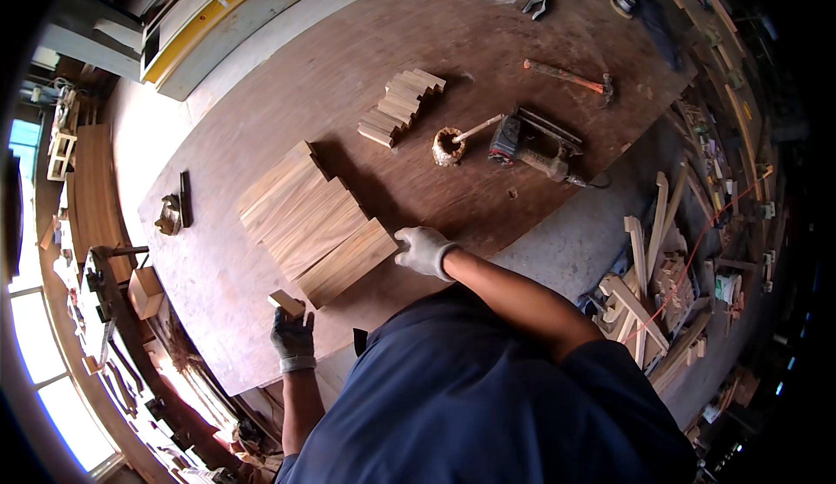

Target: The person assembles small wooden pieces by applying glue to the edges and joining them with a nail gun. They repeatedly pick up pieces, apply adhesive, align the parts, and fasten them together on a workbench in a workshop.

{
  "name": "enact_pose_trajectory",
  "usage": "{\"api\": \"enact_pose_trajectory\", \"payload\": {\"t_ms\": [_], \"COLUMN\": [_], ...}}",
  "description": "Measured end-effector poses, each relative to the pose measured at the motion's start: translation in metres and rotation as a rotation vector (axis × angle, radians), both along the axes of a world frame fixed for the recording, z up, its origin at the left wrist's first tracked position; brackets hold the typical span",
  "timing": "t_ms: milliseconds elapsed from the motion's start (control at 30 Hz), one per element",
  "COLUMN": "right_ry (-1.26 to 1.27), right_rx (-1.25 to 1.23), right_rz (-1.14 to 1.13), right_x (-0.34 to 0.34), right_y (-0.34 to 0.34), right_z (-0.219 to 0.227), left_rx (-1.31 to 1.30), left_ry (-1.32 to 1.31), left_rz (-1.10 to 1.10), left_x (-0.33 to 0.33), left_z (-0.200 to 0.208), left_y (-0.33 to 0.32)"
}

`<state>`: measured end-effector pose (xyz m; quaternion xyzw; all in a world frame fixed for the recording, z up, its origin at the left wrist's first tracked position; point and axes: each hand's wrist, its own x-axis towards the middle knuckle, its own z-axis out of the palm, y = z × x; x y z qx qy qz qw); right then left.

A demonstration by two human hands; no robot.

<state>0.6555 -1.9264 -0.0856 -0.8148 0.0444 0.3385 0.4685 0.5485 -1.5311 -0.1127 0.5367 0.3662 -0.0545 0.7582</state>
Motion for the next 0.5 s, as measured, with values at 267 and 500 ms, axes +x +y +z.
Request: {"api": "enact_pose_trajectory", "payload": {"t_ms": [267, 500], "right_ry": [-0.07, -0.187], "right_rx": [-0.123, -0.02], "right_rz": [0.196, -0.093], "right_x": [-0.006, -0.028], "right_y": [0.005, 0.0], "right_z": [0.01, 0.033], "left_rx": [0.487, 0.983], "left_ry": [-0.1, -0.202], "left_rz": [-0.278, -0.611], "left_x": [-0.016, 0.035], "left_z": [-0.009, 0.072], "left_y": [-0.012, -0.031]}}
